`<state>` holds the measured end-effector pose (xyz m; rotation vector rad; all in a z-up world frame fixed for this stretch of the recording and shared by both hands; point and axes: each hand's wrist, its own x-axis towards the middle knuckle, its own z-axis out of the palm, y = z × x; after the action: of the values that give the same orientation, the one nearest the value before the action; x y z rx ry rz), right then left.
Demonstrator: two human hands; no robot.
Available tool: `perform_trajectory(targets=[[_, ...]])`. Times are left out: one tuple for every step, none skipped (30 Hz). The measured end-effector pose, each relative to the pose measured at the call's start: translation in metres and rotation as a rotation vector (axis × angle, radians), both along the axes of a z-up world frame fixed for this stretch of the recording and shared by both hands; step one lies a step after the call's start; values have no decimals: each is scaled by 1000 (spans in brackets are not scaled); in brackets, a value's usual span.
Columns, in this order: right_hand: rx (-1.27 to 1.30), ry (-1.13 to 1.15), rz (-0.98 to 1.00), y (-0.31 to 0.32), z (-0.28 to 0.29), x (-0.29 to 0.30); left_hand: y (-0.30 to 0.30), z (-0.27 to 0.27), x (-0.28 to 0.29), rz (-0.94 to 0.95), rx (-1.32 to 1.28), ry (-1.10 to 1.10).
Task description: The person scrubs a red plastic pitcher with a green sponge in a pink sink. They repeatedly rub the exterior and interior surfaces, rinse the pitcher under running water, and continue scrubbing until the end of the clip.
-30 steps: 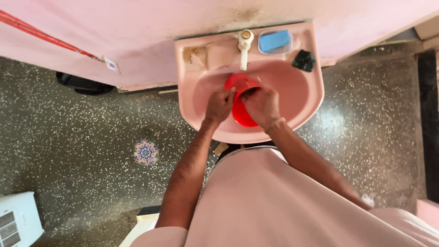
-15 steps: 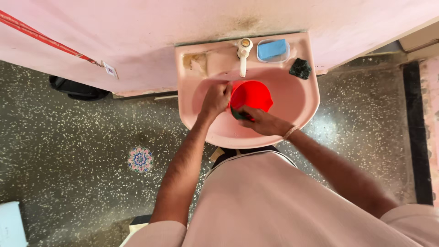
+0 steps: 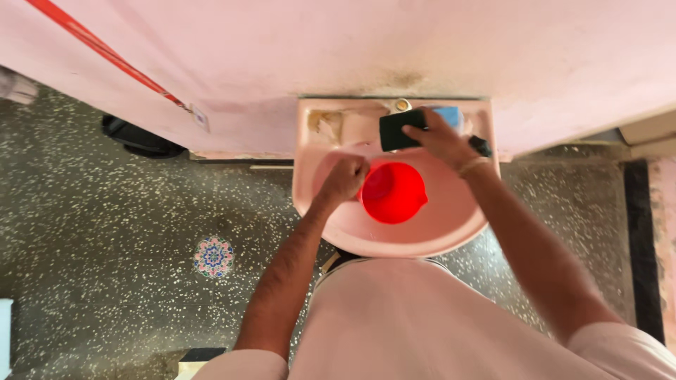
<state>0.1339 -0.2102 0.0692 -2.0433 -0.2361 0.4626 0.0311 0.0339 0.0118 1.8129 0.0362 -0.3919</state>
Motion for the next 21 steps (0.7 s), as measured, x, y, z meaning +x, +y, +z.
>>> perform_trajectory(targets=[[79,6,-3,18,-16,8,1,1,-1,0,28,-119],[155,15,-11,32,-30,15,2,1,-1,-6,54,-235],[100,-7,-21,46,-45,22,3,-1,-1,18,28,-195],[38,-24,-39,53,-59,26,1,-4,-2,37,-5,-152],[-24,-42,-55,57,-70,31,-1,-8,-3,55,-38,-108],[26,-103,-65,59,-79,31,1,-12,-3,50,-3,-140],[75,-163,-74,58,-86,31,3,-16,-3,45,31,-173],[120,-223,-87,52,-89,31,3,-22,-4,36,61,-204],[99,-310,-119,41,-90,28,4,-27,-6,60,-3,-200],[74,-397,-152,23,-87,21,3,-32,-8,82,-69,-196],[48,-484,-183,3,-82,12,2,-36,-10,105,-135,-190],[18,-529,-224,-19,-76,2,2,-39,-10,108,-96,-185],[-12,-574,-263,-41,-69,-9,3,-42,-8,110,-58,-180],[-216,-486,-308,-61,-62,-20,4,-43,-6,113,-16,-177],[-417,-392,-351,-79,-56,-32,3,-43,-5,111,-23,-201],[-523,-461,-340,-92,-52,-41,3,-42,-3,109,-28,-229],[-629,-529,-327,-104,-49,-50,0,-40,-1,108,-33,-256],[-735,-594,-309,-111,-48,-58,-2,-37,0,105,7,-228],[-745,-592,-267,-116,-48,-65,-6,-34,1,103,47,-199],[-753,-592,-222,-118,-49,-68,-9,-31,4,103,88,-173],[-761,-592,-177,-119,-49,-69,-12,-29,4,107,61,-183]])
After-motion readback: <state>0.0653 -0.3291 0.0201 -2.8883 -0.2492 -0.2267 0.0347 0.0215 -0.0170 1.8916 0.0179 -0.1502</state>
